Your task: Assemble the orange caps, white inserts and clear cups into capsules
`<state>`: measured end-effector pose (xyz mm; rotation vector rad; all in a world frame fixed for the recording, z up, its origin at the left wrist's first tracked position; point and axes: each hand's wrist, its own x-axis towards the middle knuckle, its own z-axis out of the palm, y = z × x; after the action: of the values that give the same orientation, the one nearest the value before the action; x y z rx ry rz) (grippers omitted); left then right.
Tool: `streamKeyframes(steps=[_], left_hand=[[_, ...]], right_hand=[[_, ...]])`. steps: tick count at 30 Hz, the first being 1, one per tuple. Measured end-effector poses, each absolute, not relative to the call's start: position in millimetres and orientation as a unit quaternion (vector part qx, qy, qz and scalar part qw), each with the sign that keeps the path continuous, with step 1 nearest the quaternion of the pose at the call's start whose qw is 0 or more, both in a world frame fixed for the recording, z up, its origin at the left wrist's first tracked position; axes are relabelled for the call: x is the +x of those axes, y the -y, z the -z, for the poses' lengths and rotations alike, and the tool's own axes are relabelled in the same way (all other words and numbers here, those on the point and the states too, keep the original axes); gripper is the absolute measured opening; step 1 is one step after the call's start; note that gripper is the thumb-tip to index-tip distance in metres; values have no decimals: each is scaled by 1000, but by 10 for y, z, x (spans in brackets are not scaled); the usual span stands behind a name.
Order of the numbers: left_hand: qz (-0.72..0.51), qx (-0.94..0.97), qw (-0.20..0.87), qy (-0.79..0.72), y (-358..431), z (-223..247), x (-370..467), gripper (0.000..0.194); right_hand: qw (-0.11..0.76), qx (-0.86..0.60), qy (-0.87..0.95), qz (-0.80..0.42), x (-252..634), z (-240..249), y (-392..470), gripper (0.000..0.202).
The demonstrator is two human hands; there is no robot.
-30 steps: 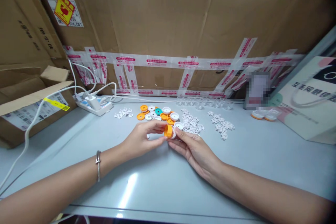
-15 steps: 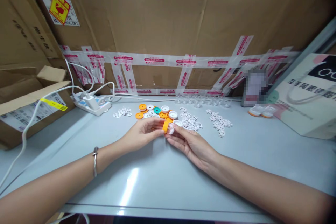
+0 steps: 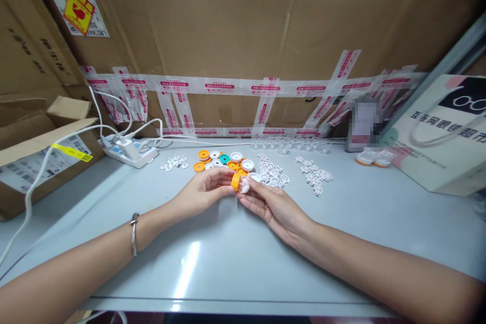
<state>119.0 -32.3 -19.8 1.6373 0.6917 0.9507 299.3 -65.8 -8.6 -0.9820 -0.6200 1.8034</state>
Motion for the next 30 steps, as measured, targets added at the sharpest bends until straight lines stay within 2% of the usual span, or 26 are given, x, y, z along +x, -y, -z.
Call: streamKeyframes(steps=[30], left_hand=[[-406, 713, 501, -276, 360, 196, 1203, 27]], right_hand=[[451, -419, 331, -715, 3007, 106, 672, 17]])
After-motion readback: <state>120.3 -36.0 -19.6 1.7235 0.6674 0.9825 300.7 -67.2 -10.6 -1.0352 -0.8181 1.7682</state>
